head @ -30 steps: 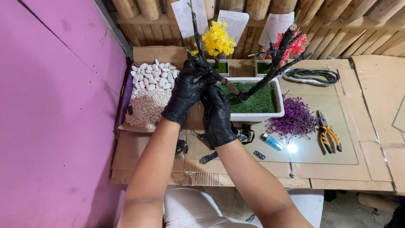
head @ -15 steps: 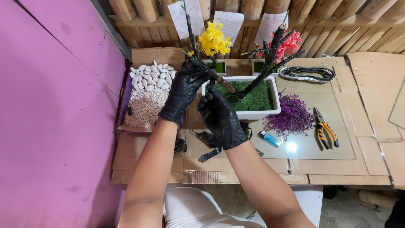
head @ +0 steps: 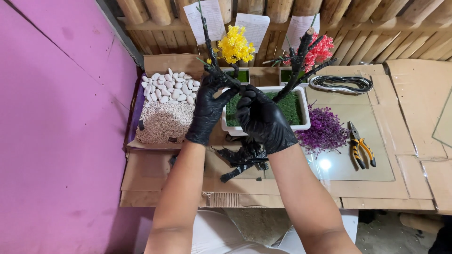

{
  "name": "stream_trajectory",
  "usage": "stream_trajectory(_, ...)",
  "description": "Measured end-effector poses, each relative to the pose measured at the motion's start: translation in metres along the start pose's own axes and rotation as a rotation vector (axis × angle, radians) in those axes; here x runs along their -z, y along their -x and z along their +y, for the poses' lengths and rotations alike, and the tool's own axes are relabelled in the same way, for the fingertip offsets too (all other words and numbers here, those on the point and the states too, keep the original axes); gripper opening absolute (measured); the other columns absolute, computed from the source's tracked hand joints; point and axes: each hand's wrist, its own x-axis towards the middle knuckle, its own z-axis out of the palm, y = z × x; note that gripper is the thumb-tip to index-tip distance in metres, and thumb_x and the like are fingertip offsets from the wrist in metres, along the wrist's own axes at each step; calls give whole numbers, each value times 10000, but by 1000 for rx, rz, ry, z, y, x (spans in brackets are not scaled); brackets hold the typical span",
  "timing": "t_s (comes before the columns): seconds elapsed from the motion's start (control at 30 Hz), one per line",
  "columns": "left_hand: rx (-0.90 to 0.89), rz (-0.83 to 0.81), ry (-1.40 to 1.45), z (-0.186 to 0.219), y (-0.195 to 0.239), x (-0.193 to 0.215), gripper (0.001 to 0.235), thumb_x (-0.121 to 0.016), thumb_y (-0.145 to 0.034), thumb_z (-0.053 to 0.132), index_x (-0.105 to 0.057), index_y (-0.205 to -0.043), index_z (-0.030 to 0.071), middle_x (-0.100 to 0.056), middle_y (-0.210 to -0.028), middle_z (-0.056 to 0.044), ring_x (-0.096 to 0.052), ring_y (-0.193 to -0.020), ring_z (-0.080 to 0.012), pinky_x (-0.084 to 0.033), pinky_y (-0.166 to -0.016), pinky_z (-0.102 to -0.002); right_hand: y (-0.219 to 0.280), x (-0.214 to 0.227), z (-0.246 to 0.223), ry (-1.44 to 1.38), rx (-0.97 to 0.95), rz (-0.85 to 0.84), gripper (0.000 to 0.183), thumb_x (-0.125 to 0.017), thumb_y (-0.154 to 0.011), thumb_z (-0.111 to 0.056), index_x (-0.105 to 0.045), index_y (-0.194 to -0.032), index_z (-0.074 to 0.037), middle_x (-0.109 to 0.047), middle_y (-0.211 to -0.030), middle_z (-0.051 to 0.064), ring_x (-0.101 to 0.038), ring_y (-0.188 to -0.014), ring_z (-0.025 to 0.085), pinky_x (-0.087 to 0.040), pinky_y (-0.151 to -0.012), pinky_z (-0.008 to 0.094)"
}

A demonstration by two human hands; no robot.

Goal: The person repeatedly wraps black tape around the branches of a small artificial bonsai tree. They tear off pieces of tape, wrap them around different branch sections, and press the tape to secure it. The process is repeated multiple times across the clip.

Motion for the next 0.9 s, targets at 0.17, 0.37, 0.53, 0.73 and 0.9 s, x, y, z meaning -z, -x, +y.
stream_trajectory(0.17, -5, 83, -17, 1, 6, -8, 174, -845, -886, 133, -803, -1055, 135, -746, -1061, -78, -678, -1091, -258, -460, -1084, -426, -1, 25, -9, 156, 439, -117, 234, -647, -915, -52, -650, -1149, -40, -644, -946, 21, -641, -918, 185, -542, -822, 278)
stream_trajectory(0.37, 38, 119, -110, 9, 9, -9, 180, -843, -882, 158, -807, -1059, 168, -748, -1069, -80, -672, -1109, -298, -456, -1084, -464, 8, 4, 23, 1041, 1086, -72, 539, -734, -923, 16, -539, -1420, -55, -620, -1345, 167, -542, -1318, 293, -505, -1080, 443)
stream_trajectory(0.53, 95, 133, -189, -6, 14, -5, 224, -853, -870, 227, -800, -1075, 153, -749, -1091, -114, -664, -1133, -348, -445, -1090, -515, -10, -8, 5, 1276, 1064, -84, 393, -807, -869, -19, -714, -1224, -159, -699, -1236, 45, -578, -1261, 155, -446, -1135, 371)
stream_trajectory(0.73, 142, 139, -208, 5, 12, -8, 247, -853, -874, 257, -796, -1095, 163, -740, -1121, -135, -644, -1164, -388, -434, -1090, -563, -13, -1, 6, 1201, 1071, -86, 327, -814, -821, 58, -753, -1100, -103, -742, -1074, 76, -662, -1121, 170, -570, -1005, 372)
stream_trajectory(0.9, 155, 138, -259, 6, 12, -5, 249, -871, -859, 281, -799, -1069, 168, -747, -1102, -127, -656, -1152, -382, -452, -1074, -560, -15, -8, 5, 1019, 1019, -177, 139, -770, -886, 19, -740, -1013, -31, -739, -958, 123, -727, -941, 202, -656, -861, 383)
